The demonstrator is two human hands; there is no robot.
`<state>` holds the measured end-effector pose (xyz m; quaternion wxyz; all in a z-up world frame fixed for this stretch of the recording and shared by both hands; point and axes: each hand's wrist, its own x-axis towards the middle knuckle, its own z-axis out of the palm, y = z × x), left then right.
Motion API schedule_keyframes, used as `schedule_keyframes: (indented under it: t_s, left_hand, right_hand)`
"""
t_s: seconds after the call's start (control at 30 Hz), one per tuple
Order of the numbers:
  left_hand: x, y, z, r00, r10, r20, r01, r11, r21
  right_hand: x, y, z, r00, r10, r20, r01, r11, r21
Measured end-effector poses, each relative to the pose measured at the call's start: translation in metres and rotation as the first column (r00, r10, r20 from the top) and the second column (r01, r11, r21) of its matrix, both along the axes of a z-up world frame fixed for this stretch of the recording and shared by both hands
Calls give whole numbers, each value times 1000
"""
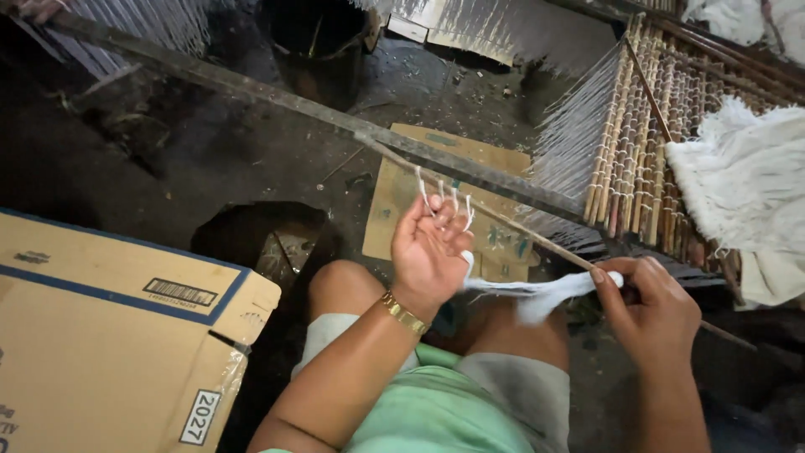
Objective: Tying individual cotton wicks onto a wooden rod in preparation for candle making.
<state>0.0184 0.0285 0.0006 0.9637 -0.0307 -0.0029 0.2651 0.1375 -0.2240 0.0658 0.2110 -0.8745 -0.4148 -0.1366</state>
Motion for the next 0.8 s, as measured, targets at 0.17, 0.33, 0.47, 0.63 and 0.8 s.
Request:
schedule_keyframes:
  t_s: [0.17, 0.33, 0.47, 0.63, 0.8]
  left_hand:
    - [1, 20, -8, 995, 84, 62, -84, 996, 0]
    - [1, 23, 0, 994, 105, 13, -106, 994, 32]
    - [11, 37, -26, 997, 70, -36, -66, 993, 99]
    - [12, 41, -144, 934, 42, -354, -34, 999, 29]
    - [15, 23, -208, 744, 68, -665, -185, 977, -106]
  right_hand:
    - [12, -7, 0, 997, -59, 45, 62, 995, -72]
    - [21, -11, 11, 993, -104, 52, 111, 981, -159]
    - [24, -16, 35, 940, -153, 305, 250, 917, -311]
    - [28, -26, 79, 999, -46, 0, 46, 999, -26]
    - [18, -21, 89, 994, -53, -100, 61, 995, 84]
